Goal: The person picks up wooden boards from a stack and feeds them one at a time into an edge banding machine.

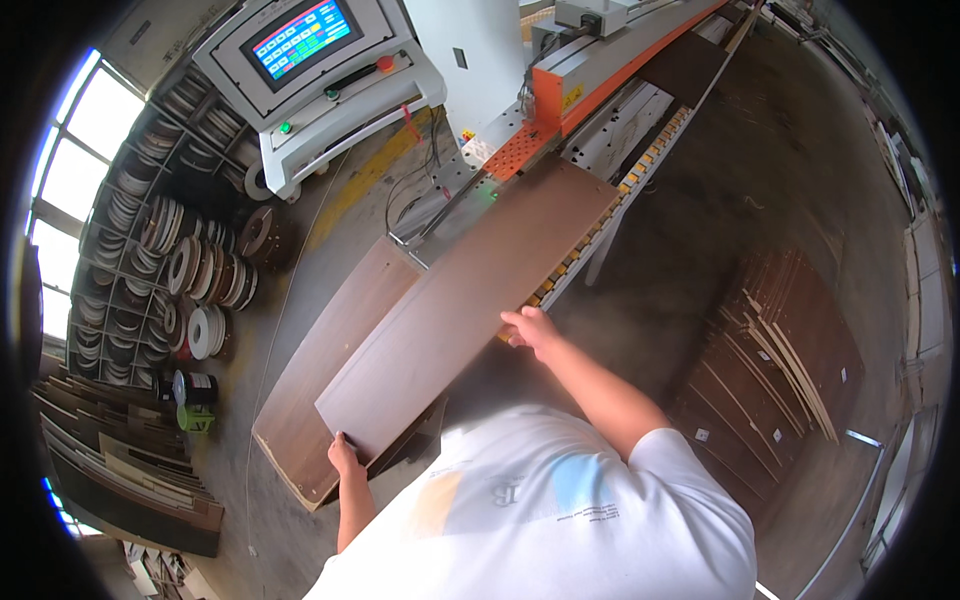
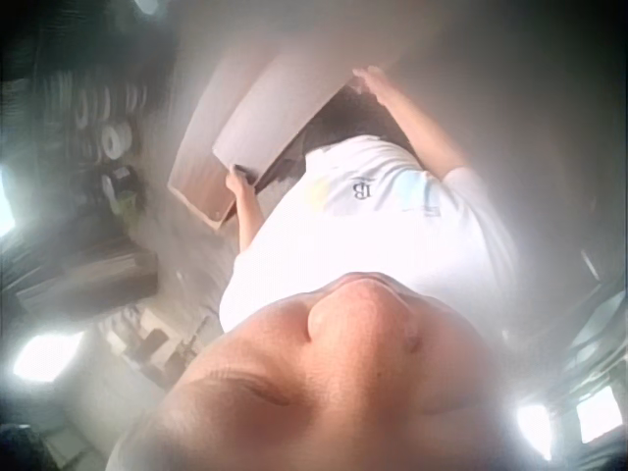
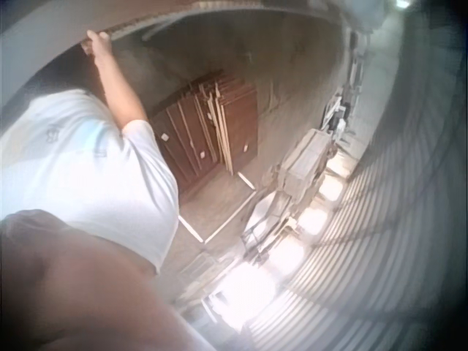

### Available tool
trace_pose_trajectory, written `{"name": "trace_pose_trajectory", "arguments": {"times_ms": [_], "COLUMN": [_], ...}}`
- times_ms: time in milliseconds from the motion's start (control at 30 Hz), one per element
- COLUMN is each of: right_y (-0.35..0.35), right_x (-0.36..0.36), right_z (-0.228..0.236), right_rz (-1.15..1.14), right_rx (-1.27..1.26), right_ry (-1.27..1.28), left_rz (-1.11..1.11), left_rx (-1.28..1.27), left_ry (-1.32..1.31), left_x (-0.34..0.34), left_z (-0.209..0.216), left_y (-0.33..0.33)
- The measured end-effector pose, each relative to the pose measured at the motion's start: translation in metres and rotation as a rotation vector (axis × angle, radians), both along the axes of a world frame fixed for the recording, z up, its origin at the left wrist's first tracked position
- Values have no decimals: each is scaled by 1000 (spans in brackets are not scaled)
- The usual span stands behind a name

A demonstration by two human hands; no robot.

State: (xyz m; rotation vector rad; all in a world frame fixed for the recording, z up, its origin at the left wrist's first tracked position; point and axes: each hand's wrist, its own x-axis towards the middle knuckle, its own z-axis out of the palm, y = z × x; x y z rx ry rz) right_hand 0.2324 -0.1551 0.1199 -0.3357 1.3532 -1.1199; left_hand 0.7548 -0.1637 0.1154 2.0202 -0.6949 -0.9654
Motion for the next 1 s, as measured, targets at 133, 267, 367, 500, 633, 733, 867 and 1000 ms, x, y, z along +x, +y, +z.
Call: {"name": "trace_pose_trajectory", "arguments": {"times_ms": [133,267,367,500,633,733,867,1000], "right_y": [-29,-20,4,76,219,379,467,512], "right_x": [-3,-20,-27,-39,-57,-55,-14,21], "right_z": [9,32,26,-11,-102,-171,-101,-119], "right_rz": [201,252,275,232,32,-274,648,-125], "right_rx": [-19,-34,-53,34,285,500,487,804], "right_ry": [187,233,207,253,313,241,1193,370], "left_rz": [-234,-652,-949,-1238,-1408,-1482,-1484,-1484], "left_rx": [-159,-380,-485,-643,-571,-533,-396,-387], "left_ry": [-847,-810,-723,-736,-1041,-1082,-1186,-1223], "left_x": [-10,-87,-180,-299,-369,-386,-384,-393], "left_z": [11,45,43,38,38,32,33,34], "left_y": [-5,-35,-50,-66,-80,-96,-110,-123]}}
